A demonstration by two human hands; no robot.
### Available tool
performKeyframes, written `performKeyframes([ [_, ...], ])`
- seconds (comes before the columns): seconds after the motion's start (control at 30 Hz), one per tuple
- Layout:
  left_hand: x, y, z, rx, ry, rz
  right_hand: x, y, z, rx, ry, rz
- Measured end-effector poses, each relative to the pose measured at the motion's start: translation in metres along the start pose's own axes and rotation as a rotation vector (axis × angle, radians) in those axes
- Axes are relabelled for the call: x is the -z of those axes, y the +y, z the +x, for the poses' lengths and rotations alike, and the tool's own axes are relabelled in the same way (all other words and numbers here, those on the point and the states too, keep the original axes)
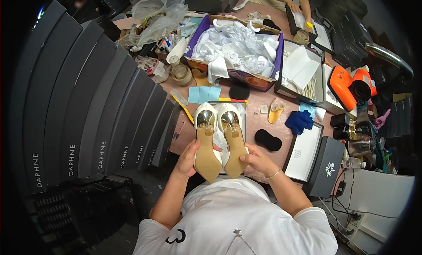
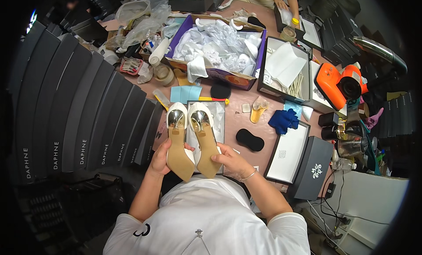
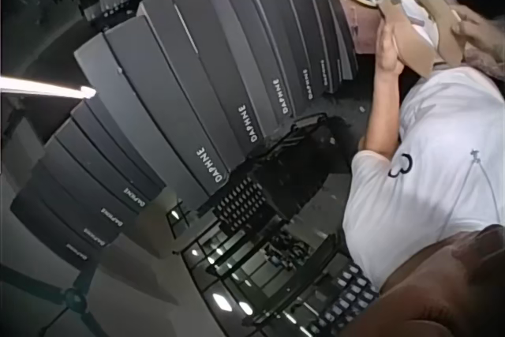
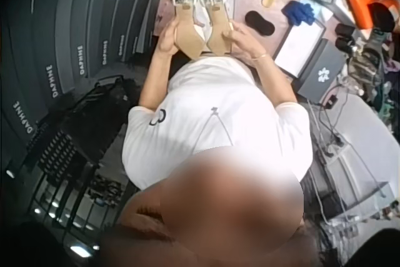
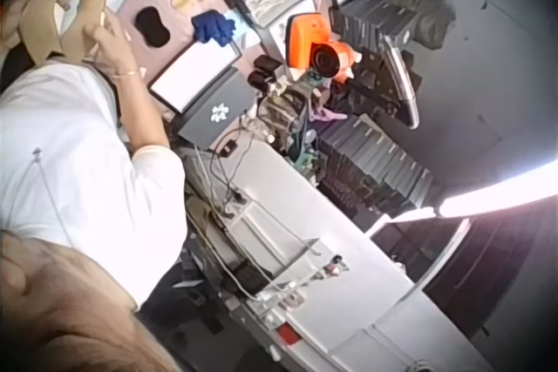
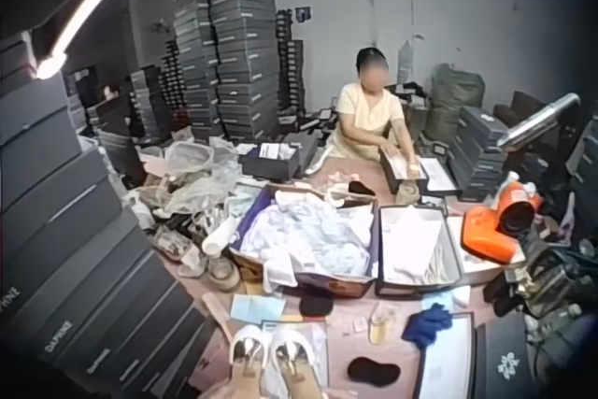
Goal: Packing shoes into boxes and organizing them at a workbench.
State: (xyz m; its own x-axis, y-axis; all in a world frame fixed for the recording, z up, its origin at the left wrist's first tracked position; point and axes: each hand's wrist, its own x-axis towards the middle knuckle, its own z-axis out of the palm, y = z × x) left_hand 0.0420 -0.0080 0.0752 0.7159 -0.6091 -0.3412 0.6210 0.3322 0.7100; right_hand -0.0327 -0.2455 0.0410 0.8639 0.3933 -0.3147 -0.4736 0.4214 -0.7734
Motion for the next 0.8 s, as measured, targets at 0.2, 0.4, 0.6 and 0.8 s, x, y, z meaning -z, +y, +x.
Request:
performKeyframes([
  [0.2,0.005,-0.003,0.003,0.01,-0.007,-0.015,0.004,0.001,0.003,-0.008,-0.008,-0.021],
  [0.4,0.008,-0.003,0.007,-0.008,-0.018,0.036,0.003,-0.004,0.002,0.007,-0.01,-0.07],
  [0.6,0.037,0.049,0.028,-0.009,0.346,1.231,-0.013,-0.025,0.013,0.292,0.101,-0.564],
  [0.8,0.019,-0.023,0.02,0.037,0.074,-0.136,-0.03,-0.025,0.03,0.618,0.056,-0.982],
])
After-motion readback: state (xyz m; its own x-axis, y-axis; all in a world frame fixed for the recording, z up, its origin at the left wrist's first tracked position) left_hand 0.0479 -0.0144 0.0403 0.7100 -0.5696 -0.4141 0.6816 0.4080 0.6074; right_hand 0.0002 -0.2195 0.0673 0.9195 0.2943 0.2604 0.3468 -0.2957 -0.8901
